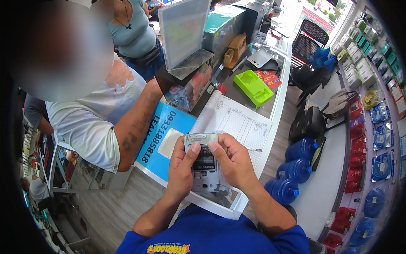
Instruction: The person disassembles a Samsung smartphone, removes the battery and SIM card, and then reassembles the device. The person then places the phone into a blue plastic bag.
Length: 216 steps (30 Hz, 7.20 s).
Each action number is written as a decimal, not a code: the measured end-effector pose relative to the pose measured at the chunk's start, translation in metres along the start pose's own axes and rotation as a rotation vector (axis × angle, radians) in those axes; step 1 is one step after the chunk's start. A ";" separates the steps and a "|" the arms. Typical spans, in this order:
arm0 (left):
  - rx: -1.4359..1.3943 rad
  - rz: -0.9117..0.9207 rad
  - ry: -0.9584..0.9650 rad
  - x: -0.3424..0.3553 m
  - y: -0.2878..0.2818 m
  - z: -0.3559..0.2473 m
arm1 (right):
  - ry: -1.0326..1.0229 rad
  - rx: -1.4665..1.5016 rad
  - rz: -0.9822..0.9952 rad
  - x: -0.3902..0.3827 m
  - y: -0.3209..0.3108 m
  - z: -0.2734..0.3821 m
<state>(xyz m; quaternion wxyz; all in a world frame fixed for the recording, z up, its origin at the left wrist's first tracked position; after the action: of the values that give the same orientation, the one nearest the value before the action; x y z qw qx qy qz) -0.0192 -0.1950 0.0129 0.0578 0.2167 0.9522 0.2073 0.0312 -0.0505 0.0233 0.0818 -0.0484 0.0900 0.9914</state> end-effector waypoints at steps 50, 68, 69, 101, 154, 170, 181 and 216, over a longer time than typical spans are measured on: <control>0.129 0.065 0.163 -0.004 0.002 -0.024 | -0.056 -0.057 0.069 0.001 -0.004 0.022; -0.051 0.096 -0.084 0.016 0.006 -0.018 | 0.003 0.022 -0.038 0.012 -0.009 0.014; -0.061 0.090 -0.147 0.017 0.005 -0.019 | 0.045 0.061 -0.034 0.012 -0.009 0.015; 0.625 0.544 0.125 0.020 -0.011 -0.044 | 0.031 -0.085 0.085 -0.013 -0.036 0.008; 0.056 -1.155 0.349 -0.546 -0.517 -0.174 | 0.406 -0.316 1.407 -0.156 0.748 -0.200; -0.077 -1.565 0.525 -0.672 -0.867 -0.317 | 0.398 -0.319 1.738 -0.147 1.196 -0.308; -0.083 -1.771 0.659 -0.841 -1.152 -0.449 | 0.441 -0.202 1.183 -0.036 1.499 -0.342; -0.124 -2.990 0.937 -0.740 -1.408 -0.642 | -1.058 -1.362 1.242 0.444 2.409 -0.696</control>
<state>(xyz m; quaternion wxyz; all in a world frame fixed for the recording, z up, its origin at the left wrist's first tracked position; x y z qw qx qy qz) -0.0298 -1.9099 0.0193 -0.0782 -0.9715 0.2186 0.0480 -0.7593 -2.4500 -0.2967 -0.4543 0.4077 -0.5222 0.5956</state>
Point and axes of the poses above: each hand's wrist, its own x-axis towards the middle knuckle, its own y-axis out of the palm, z = x × y, the point moved 1 cm from there along x, towards the middle knuckle, and after that the axes turned 3 degrees about y, right-handed, at the moved point
